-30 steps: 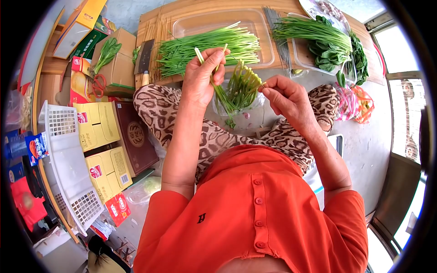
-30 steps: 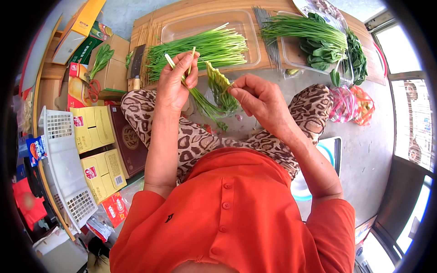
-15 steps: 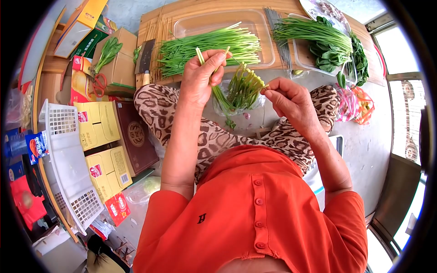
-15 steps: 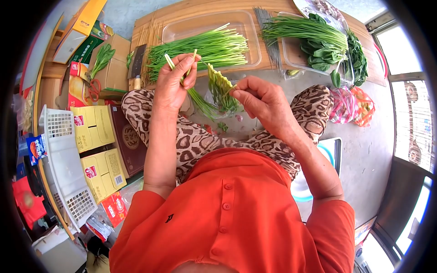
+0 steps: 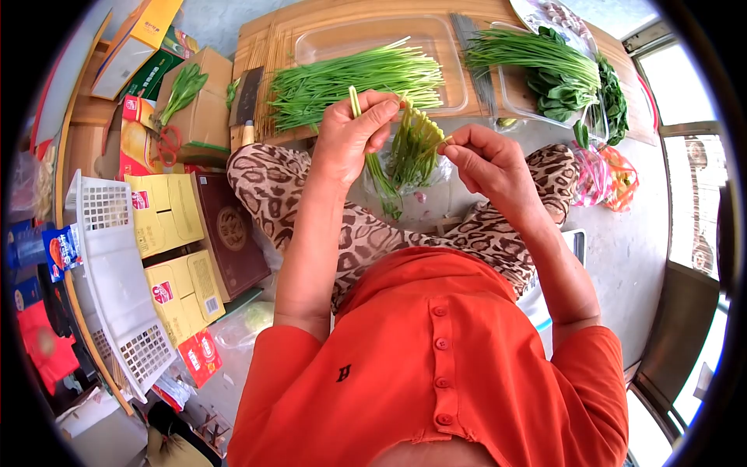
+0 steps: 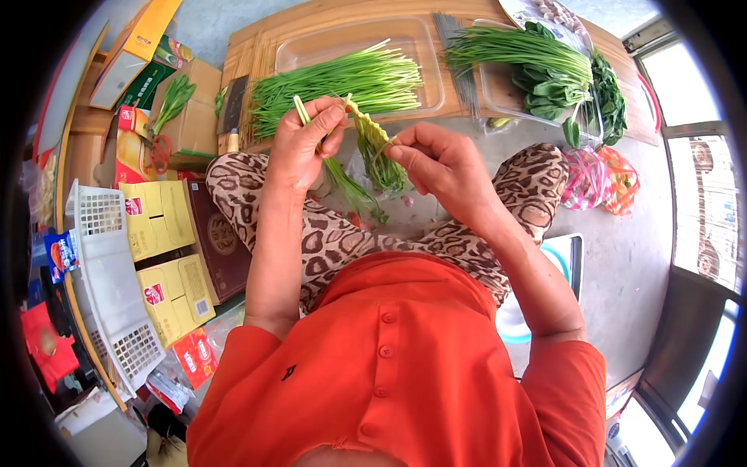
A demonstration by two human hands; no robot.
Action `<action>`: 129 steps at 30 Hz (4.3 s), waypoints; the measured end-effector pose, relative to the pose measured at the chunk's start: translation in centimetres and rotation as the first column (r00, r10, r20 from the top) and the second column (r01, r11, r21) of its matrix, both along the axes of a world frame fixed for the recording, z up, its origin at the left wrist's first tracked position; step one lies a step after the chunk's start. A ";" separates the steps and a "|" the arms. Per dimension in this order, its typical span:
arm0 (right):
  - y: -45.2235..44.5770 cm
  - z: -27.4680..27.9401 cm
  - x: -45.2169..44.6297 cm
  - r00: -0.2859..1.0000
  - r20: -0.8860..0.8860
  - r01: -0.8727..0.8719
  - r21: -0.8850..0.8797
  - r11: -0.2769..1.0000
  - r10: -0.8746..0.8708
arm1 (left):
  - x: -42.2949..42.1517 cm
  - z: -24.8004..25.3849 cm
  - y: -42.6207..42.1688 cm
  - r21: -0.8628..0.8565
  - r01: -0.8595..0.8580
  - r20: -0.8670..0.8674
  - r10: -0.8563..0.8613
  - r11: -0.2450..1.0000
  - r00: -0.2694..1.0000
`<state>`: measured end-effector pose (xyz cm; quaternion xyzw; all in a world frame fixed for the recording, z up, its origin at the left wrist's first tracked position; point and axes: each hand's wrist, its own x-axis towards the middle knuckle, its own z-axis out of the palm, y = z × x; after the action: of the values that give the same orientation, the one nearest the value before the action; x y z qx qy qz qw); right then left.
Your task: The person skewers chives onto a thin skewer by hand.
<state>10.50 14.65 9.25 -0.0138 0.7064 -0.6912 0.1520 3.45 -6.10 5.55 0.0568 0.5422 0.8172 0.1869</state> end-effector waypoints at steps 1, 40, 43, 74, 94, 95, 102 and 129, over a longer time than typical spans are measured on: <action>0.1 -0.1 -0.1 1.000 0.010 -0.001 -0.030 1.000 0.001 | 0.0 -0.1 0.4 0.005 0.000 -0.002 0.000 1.000 1.000; 1.0 -0.4 0.3 0.996 0.018 0.085 -0.077 0.993 -0.084 | -1.2 -1.0 -0.2 -0.062 -0.061 -0.111 0.054 0.996 0.992; 0.8 -0.5 -0.1 0.990 -0.004 0.138 -0.072 0.988 -0.138 | -0.9 -0.7 0.1 -0.107 -0.042 -0.142 0.027 0.993 0.989; -0.8 -0.1 -3.2 0.967 -0.124 0.201 -0.169 0.965 -0.223 | 2.2 0.7 3.7 0.014 -0.013 -0.133 0.015 1.000 0.991; 0.7 0.8 0.6 0.999 -0.027 0.021 -0.054 0.998 -0.023 | -1.6 -0.1 0.4 0.225 -0.131 0.094 0.112 0.966 0.989; 0.6 0.8 0.6 1.000 -0.023 0.019 -0.032 0.999 -0.020 | -1.6 -0.2 0.5 0.241 -0.124 0.089 0.106 0.963 0.990; 0.5 0.8 0.4 1.000 -0.017 0.015 -0.024 1.000 -0.015 | -1.7 -0.1 0.5 0.304 -0.125 0.121 0.092 0.944 0.988; 0.4 0.3 0.5 1.000 -0.011 0.024 -0.012 1.000 -0.024 | -1.6 -0.6 0.4 0.320 -0.126 0.134 0.087 0.939 0.987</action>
<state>10.98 15.05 9.59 -0.0103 0.7033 -0.6969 0.1396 1.85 -5.72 4.99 0.0095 0.3893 0.9067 0.1621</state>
